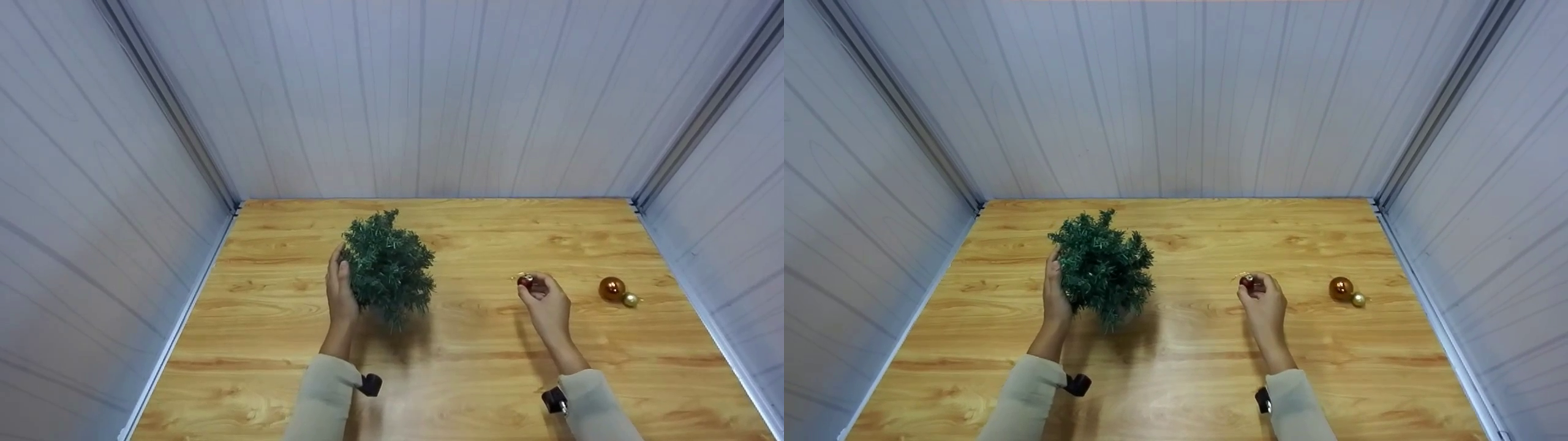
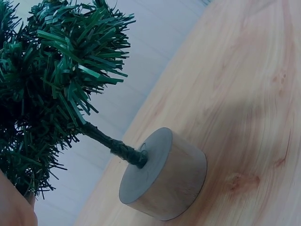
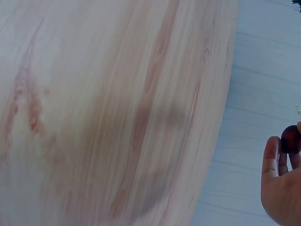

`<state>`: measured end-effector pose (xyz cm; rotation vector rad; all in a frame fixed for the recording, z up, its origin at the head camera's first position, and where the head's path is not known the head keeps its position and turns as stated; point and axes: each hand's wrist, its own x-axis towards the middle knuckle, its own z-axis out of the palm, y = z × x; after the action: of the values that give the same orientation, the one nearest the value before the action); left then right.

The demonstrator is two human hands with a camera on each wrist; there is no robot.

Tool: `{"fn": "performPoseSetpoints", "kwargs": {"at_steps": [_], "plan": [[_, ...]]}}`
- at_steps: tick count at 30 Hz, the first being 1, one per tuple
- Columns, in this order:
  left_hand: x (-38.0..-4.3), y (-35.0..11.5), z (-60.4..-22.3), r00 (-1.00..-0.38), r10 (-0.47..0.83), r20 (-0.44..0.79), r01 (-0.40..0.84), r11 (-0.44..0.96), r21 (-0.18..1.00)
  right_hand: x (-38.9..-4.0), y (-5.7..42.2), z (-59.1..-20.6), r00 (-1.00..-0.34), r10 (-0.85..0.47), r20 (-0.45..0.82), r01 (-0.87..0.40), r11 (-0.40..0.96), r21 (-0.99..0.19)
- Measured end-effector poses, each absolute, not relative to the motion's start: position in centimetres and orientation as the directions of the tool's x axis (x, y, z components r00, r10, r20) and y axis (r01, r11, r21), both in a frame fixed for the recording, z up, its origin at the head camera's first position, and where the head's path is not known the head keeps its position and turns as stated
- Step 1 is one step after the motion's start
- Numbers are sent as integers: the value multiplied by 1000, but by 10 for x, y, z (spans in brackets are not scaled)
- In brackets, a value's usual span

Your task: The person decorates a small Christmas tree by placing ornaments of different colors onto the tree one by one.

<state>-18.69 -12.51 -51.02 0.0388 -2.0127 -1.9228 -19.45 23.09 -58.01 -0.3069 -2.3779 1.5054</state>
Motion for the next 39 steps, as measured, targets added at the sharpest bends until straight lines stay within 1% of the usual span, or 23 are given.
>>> {"fn": "performPoseSetpoints", "kwargs": {"at_steps": [2,9,11,14,22,32,39], "plan": [[-188,-123,-510,-938,-253,236,223,79,972,-194,230,-580,-929,341,141,15,417,-909],[-208,-124,-546,-945,-239,223,209,82,975,-192,223,-577,-931,342,130,15,392,-920],[-207,-123,-549,-944,-240,227,213,85,973,-191,221,-577,-932,337,131,11,388,-922],[-205,-122,-551,-945,-231,233,218,88,972,-189,217,-575,-931,341,131,5,372,-928],[-201,-115,-548,-950,-195,243,241,30,970,-185,204,-569,-934,338,113,-5,304,-953],[-198,-107,-547,-956,-192,221,209,82,975,-180,198,-557,-935,336,109,-20,257,-966],[-198,-100,-546,-963,-177,202,197,47,979,-176,197,-554,-941,321,104,-11,278,-960]]}}
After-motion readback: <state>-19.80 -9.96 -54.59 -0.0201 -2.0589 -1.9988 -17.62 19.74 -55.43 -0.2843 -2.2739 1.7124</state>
